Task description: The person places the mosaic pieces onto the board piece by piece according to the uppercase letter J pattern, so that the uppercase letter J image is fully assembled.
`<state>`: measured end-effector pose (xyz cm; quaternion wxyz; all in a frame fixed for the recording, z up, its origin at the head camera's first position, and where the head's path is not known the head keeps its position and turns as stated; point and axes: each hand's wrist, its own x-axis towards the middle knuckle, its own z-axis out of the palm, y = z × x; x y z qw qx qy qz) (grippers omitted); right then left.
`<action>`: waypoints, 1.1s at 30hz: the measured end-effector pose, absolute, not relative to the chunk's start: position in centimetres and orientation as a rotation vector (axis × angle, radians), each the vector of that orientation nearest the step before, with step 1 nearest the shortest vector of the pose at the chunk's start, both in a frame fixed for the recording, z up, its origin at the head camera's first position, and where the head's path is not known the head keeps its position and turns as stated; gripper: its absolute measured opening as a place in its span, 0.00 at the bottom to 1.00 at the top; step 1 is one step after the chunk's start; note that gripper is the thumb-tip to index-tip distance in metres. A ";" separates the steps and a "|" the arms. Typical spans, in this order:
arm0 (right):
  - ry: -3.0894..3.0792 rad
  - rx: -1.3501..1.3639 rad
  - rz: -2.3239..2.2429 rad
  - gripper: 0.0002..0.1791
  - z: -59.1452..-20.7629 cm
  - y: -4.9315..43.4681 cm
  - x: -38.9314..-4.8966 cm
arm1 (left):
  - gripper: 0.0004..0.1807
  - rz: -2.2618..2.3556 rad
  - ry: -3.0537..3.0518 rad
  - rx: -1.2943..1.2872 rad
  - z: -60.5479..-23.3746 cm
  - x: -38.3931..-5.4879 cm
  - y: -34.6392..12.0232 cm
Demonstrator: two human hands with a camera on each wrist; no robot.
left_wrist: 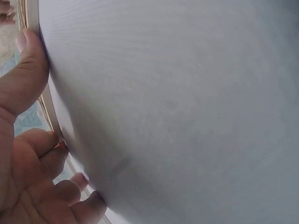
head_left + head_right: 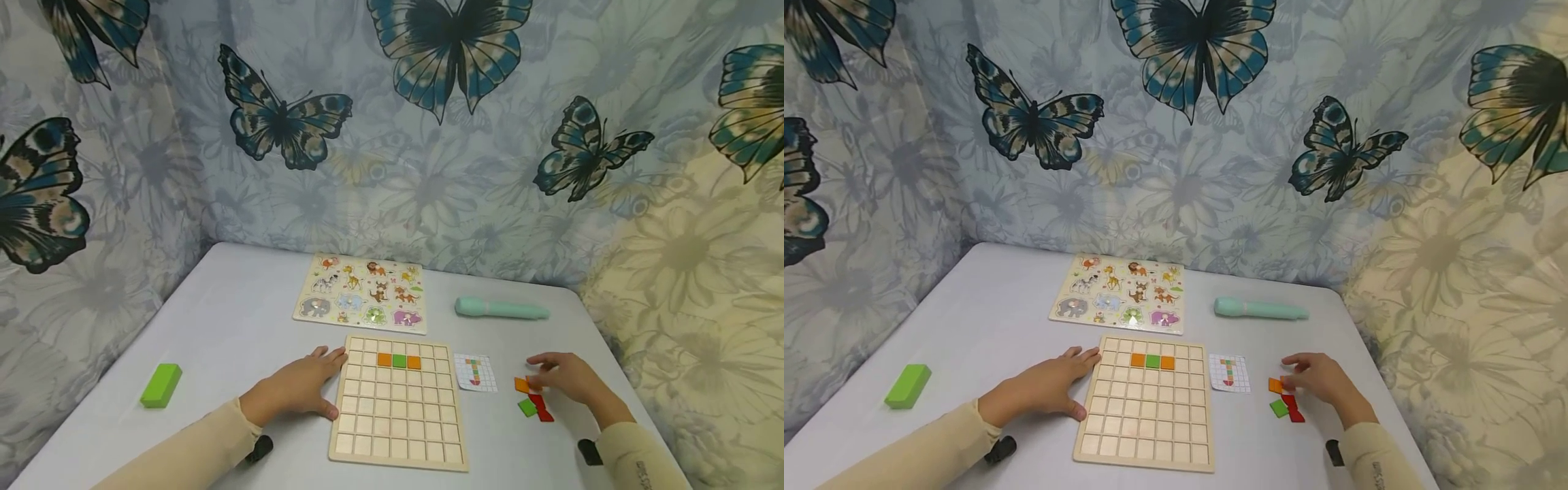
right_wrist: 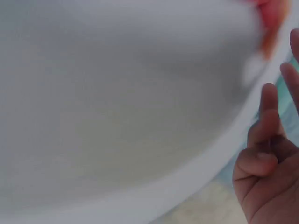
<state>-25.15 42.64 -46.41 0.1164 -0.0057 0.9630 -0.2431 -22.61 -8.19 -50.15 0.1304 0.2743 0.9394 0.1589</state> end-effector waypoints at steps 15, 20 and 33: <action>2.820 0.030 -0.722 0.26 -48.2 45.8 -24.4 | 0.59 0.509 2.702 0.802 -49.3 -22.2 -8.1; 2.848 0.011 -0.714 0.25 -48.3 45.7 -24.2 | 0.58 0.501 2.711 0.805 -49.2 -22.3 -8.1; 2.930 -0.554 -0.607 0.10 -46.0 32.6 -24.8 | 0.60 0.494 2.712 0.798 -49.3 -22.2 -8.0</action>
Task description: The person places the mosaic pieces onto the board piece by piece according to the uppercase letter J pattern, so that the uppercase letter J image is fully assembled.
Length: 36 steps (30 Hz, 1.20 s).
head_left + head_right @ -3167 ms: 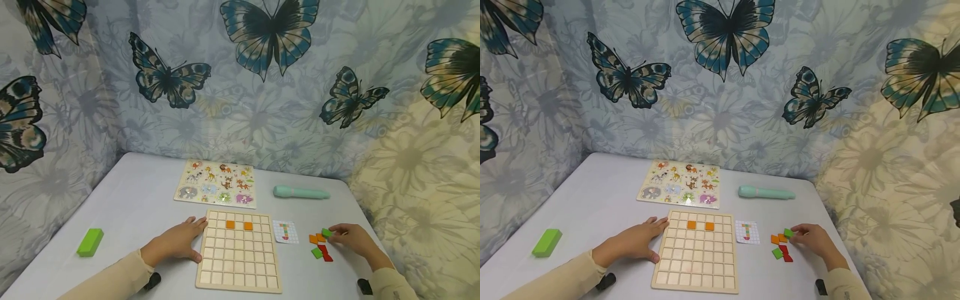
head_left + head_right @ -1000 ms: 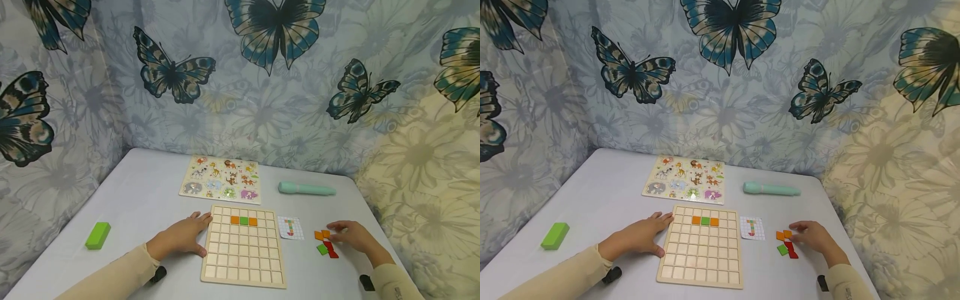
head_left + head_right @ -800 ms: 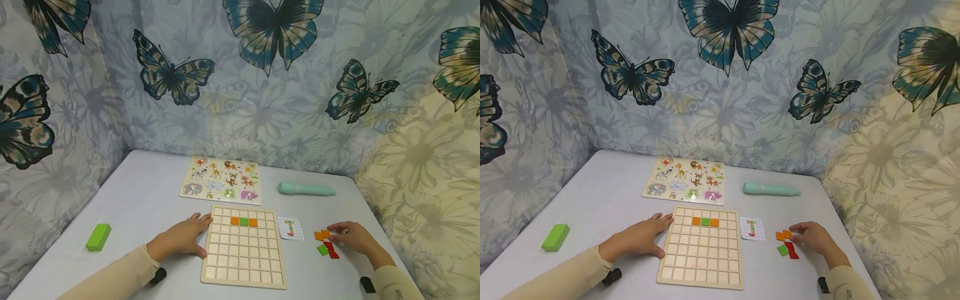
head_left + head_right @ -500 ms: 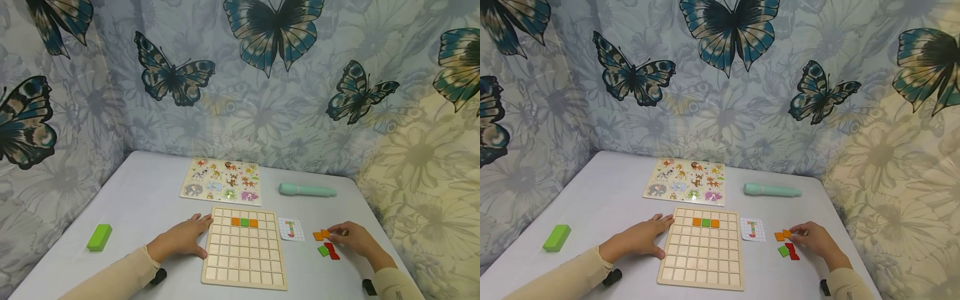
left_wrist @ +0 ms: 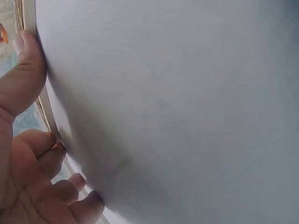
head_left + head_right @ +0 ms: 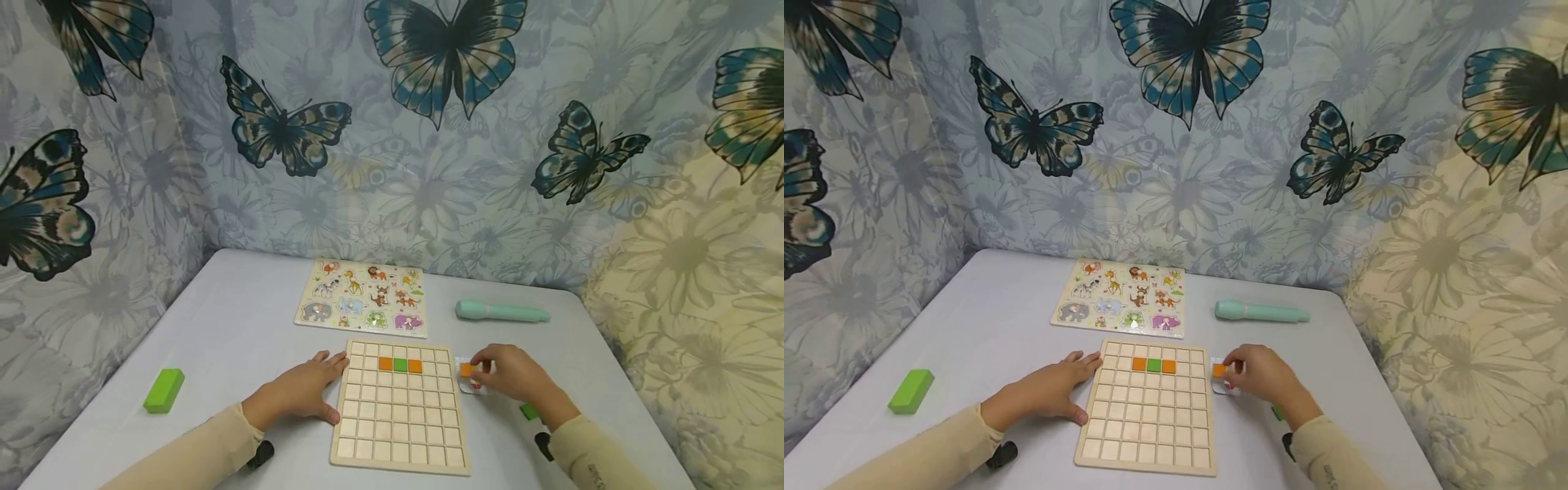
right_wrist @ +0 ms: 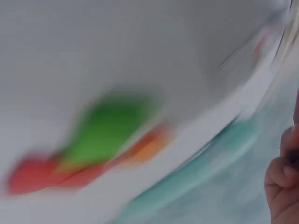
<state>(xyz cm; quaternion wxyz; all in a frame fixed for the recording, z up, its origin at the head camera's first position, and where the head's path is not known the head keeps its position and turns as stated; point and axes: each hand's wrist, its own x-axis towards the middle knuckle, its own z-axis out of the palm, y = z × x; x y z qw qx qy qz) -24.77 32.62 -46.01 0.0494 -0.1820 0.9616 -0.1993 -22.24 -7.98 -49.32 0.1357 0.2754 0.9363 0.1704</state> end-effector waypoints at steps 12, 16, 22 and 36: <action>2.901 -1.035 -0.386 0.08 -47.7 22.9 -24.9 | 0.60 0.486 2.705 0.801 -49.9 -22.3 -7.9; 2.907 -1.026 -0.384 0.08 -48.2 22.7 -25.0 | 0.60 0.472 2.714 0.795 -50.0 -22.3 -7.8; 2.874 -1.028 -0.433 0.08 -48.0 21.9 -25.2 | 0.60 0.448 2.723 0.786 -49.5 -22.3 -7.9; 2.870 -0.711 -0.574 0.12 -46.6 28.0 -24.4 | 0.59 0.479 2.721 0.801 -49.5 -22.1 -7.9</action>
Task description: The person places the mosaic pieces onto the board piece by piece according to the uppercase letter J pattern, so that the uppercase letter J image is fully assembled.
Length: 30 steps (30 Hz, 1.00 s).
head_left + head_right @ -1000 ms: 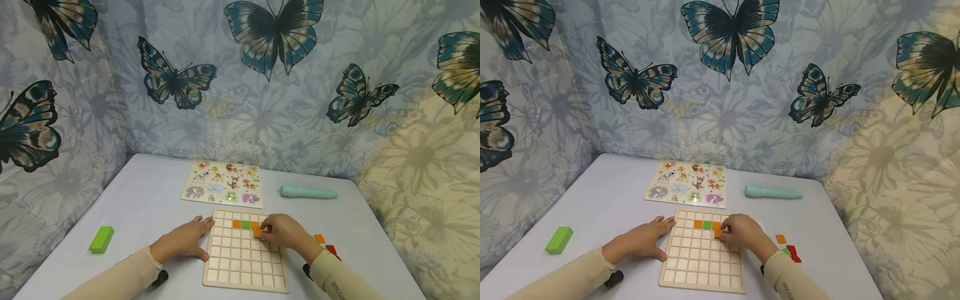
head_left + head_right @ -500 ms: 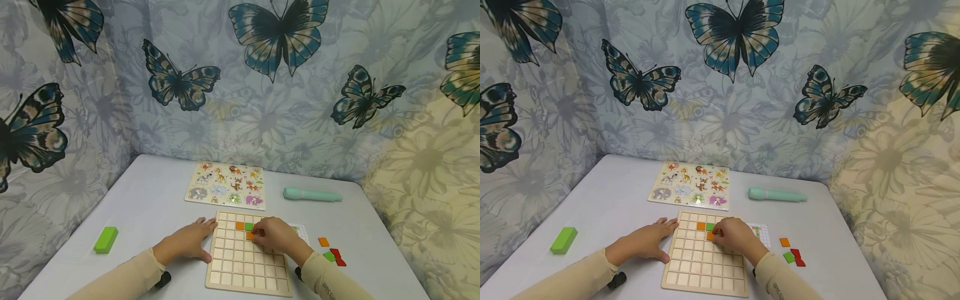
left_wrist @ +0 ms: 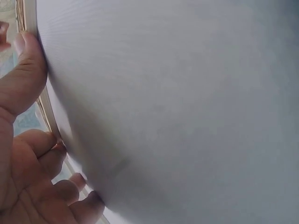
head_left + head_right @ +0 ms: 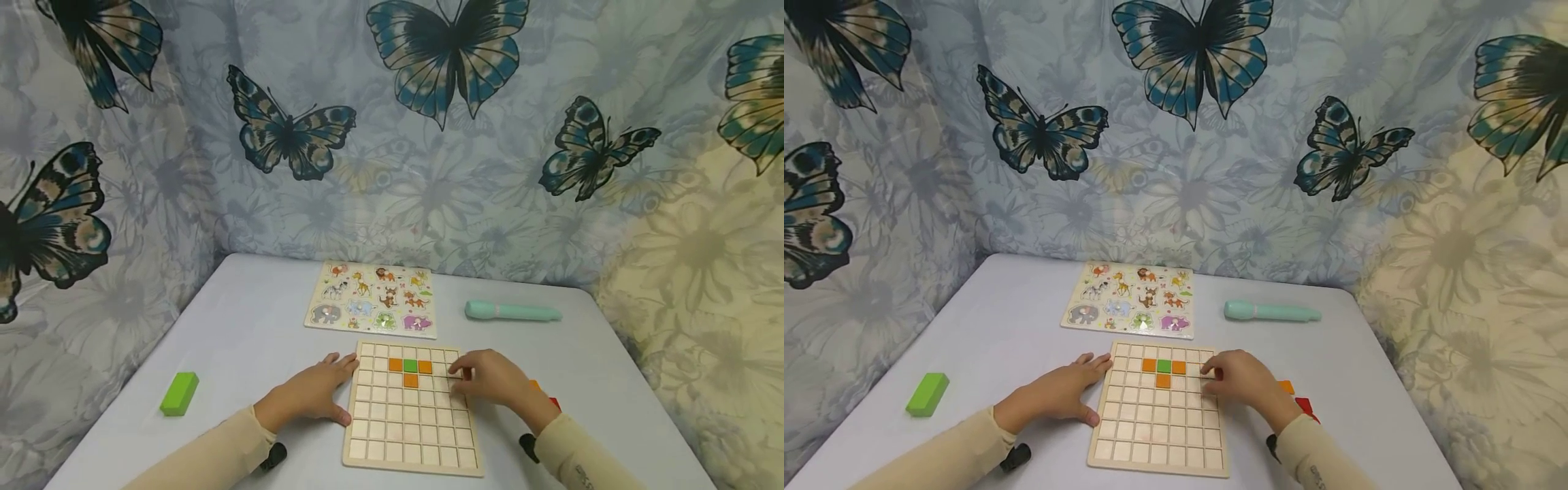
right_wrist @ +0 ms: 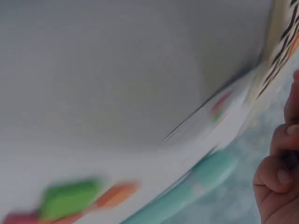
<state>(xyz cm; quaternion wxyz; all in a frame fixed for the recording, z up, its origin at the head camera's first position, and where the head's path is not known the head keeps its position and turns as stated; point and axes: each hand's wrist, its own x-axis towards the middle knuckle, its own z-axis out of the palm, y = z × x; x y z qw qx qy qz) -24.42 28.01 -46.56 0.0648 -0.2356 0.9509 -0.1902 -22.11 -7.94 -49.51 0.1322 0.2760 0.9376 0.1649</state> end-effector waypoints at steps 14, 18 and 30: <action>2.758 -0.212 -0.782 0.24 -47.7 42.6 -21.4 | 0.60 0.451 2.720 0.793 -50.0 -22.3 -7.7; 2.723 -0.217 -0.849 0.23 -48.2 43.6 -21.0 | 0.60 0.454 2.718 0.797 -50.0 -22.1 -7.9; 2.724 -0.152 -0.799 0.19 -48.4 43.1 -21.0 | 0.59 0.419 2.736 0.797 -49.6 -22.2 -8.0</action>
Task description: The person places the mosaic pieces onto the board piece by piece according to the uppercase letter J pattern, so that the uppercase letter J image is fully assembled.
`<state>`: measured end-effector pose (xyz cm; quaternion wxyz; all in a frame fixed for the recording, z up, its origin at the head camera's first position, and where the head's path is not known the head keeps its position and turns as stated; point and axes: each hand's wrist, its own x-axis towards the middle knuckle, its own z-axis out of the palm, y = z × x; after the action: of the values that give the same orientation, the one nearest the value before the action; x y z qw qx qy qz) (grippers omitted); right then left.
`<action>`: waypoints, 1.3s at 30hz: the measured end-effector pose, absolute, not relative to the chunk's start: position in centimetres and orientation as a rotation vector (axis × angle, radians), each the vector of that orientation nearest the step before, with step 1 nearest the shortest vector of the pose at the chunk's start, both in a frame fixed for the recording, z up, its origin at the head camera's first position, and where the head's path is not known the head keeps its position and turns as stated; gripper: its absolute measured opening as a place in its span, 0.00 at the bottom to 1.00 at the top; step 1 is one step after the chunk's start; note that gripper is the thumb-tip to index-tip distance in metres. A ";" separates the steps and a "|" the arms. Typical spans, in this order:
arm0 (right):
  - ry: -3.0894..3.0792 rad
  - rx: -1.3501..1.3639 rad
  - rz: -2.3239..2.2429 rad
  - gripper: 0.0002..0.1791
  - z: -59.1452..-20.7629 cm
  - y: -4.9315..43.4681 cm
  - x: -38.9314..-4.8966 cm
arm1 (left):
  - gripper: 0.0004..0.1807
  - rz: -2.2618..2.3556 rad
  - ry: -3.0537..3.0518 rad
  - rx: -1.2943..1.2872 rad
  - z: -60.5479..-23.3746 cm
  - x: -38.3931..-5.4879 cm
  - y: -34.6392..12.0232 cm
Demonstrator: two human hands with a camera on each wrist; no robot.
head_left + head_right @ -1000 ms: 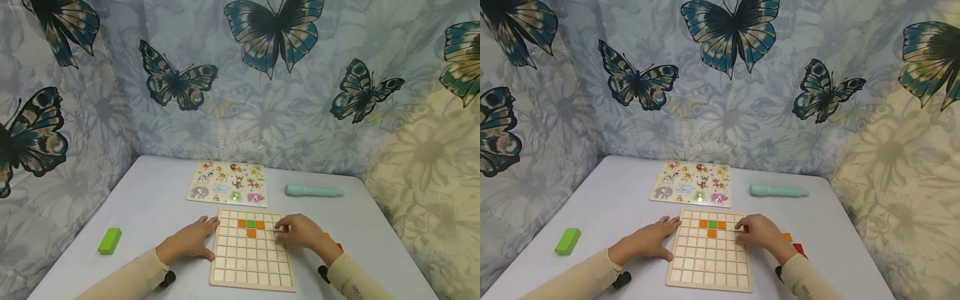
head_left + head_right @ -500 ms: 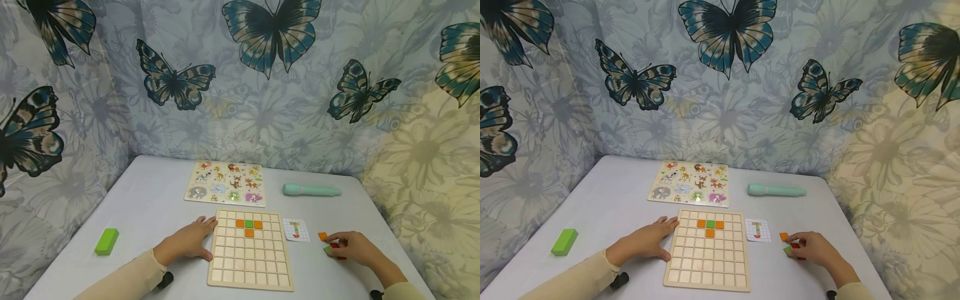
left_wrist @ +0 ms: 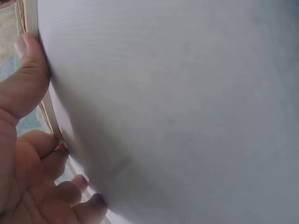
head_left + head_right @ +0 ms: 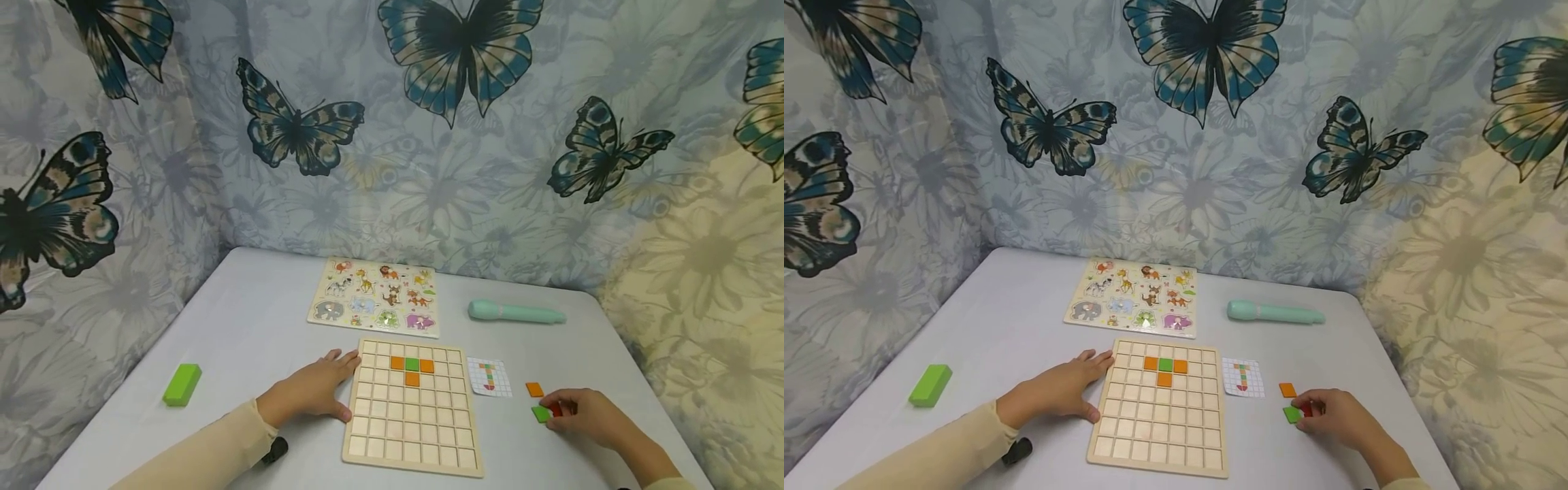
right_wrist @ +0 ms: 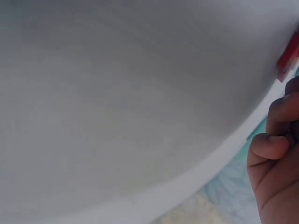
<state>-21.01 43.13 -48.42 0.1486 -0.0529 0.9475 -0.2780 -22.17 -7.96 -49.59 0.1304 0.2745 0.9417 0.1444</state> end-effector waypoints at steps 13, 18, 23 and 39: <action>2.673 -0.382 -0.943 0.19 -46.5 35.6 -22.0 | 0.61 0.401 2.736 0.781 -50.0 -22.3 -7.9; 2.690 -0.579 -0.855 0.15 -46.7 28.9 -22.4 | 0.60 0.408 2.722 0.770 -50.1 -22.1 -7.9; 2.681 -0.669 -0.791 0.12 -47.0 24.0 -22.5 | 0.60 0.407 2.738 0.767 -49.8 -22.1 -7.6; 2.752 -0.712 -0.691 0.14 -47.9 21.3 -22.8 | 0.60 0.412 2.737 0.766 -48.8 -21.9 -7.5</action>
<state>-22.77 21.31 -47.92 0.1080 -0.2418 0.9353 -0.2347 -21.92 -7.50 -48.84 0.1344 0.2642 0.9444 0.1420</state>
